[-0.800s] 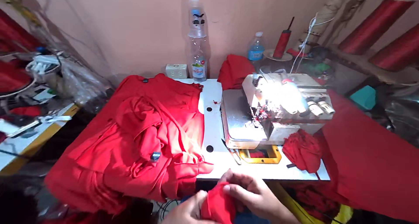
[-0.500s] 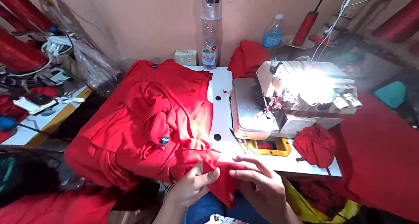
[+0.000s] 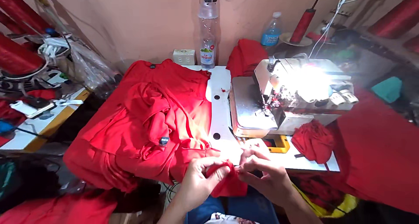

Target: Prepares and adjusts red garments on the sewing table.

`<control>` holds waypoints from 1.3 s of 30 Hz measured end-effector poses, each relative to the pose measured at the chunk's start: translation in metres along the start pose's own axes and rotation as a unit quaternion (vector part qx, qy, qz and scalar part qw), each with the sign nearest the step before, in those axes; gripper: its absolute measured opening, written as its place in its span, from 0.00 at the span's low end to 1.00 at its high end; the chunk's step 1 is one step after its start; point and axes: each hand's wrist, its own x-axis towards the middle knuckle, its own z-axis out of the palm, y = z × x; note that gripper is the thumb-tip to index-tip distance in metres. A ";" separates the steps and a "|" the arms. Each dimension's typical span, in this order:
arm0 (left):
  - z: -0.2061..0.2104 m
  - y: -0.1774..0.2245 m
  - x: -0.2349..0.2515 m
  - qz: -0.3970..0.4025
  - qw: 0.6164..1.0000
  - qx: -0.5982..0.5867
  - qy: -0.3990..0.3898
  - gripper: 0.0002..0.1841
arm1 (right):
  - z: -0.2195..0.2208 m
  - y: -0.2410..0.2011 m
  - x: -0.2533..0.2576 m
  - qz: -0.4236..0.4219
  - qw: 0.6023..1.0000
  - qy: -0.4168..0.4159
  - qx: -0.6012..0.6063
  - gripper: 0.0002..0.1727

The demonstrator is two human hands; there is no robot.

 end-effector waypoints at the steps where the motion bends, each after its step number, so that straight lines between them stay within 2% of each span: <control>1: -0.001 0.002 0.000 -0.006 0.999 -0.017 -0.039 0.05 | -0.001 0.000 0.000 0.013 1.000 -0.009 0.015 0.07; 5: -0.007 0.000 0.004 0.010 0.989 -0.037 -0.143 0.07 | -0.004 0.007 0.000 0.061 0.976 -0.095 0.184 0.13; 7: -0.010 0.001 0.006 0.015 0.988 -0.003 -0.157 0.09 | -0.008 0.006 -0.001 0.088 0.967 -0.149 0.188 0.16; 9: -0.014 0.002 0.008 0.028 0.983 0.042 -0.175 0.13 | -0.010 0.002 -0.001 0.087 0.970 -0.167 0.156 0.16; 11: -0.025 -0.001 0.013 0.061 0.963 0.049 -0.259 0.20 | -0.012 0.000 -0.001 0.066 0.971 -0.145 0.178 0.16; 13: -0.033 -0.012 0.016 0.072 0.953 -0.022 -0.295 0.21 | -0.014 -0.002 0.001 0.064 0.953 -0.118 0.270 0.14; 15: -0.032 -0.021 0.016 0.051 0.952 -0.134 -0.270 0.21 | -0.018 -0.004 0.001 0.078 0.919 -0.099 0.374 0.12; 17: -0.029 -0.025 0.017 0.070 0.932 -0.243 -0.261 0.21 | -0.022 -0.006 0.000 0.087 0.882 -0.087 0.455 0.12; 18: -0.027 -0.026 0.017 0.081 0.924 -0.275 -0.252 0.18 | -0.024 -0.008 0.001 0.085 0.876 -0.087 0.467 0.12; 20: -0.027 -0.031 0.017 0.114 0.923 -0.267 -0.252 0.06 | -0.028 -0.016 0.004 0.067 0.911 -0.084 0.399 0.13; 21: -0.028 -0.033 0.018 0.135 0.928 -0.217 -0.270 0.06 | -0.030 -0.021 0.006 0.052 0.941 -0.082 0.323 0.13; 23: -0.020 -0.031 0.018 0.149 0.951 -0.067 -0.263 0.15 | -0.030 -0.031 0.011 0.015 0.985 -0.077 0.155 0.16; 26: 0.008 -0.026 0.010 0.152 0.963 0.191 -0.117 0.38 | -0.023 -0.039 0.013 -0.050 0.993 -0.072 -0.081 0.15; 27: 0.017 -0.028 0.010 0.164 0.958 0.229 -0.057 0.38 | -0.021 -0.040 0.012 -0.064 0.988 -0.067 -0.125 0.14; 29: 0.027 -0.035 0.015 0.196 0.952 0.233 0.029 0.24 | -0.019 -0.042 0.010 -0.080 0.984 -0.050 -0.153 0.13; 32: 0.023 -0.051 0.019 0.210 0.959 0.189 0.034 0.13 | -0.024 -0.042 0.006 -0.043 0.997 -0.056 -0.037 0.15; 34: 0.021 -0.058 0.017 0.212 0.962 0.172 0.011 0.13 | -0.027 -0.037 0.002 0.013 0.993 -0.077 0.093 0.17; 35: 0.022 -0.059 0.014 0.200 0.973 0.116 0.001 0.13 | -0.028 -0.034 0.000 0.039 0.985 -0.081 0.147 0.17; 36: 0.022 -0.057 0.007 0.162 0.987 0.009 -0.009 0.12 | -0.028 -0.030 -0.002 0.062 0.977 -0.085 0.187 0.17; 37: 0.019 -0.052 -0.001 0.105 0.985 -0.137 -0.030 0.14 | -0.030 -0.028 -0.003 0.082 0.970 -0.089 0.209 0.16; 38: 0.016 -0.045 -0.008 0.036 0.955 -0.292 -0.048 0.17 | -0.032 -0.027 -0.003 0.091 0.966 -0.100 0.218 0.15; 39: 0.012 -0.044 -0.013 -0.009 0.921 -0.382 -0.078 0.18 | -0.033 -0.026 -0.002 0.083 0.963 -0.123 0.227 0.15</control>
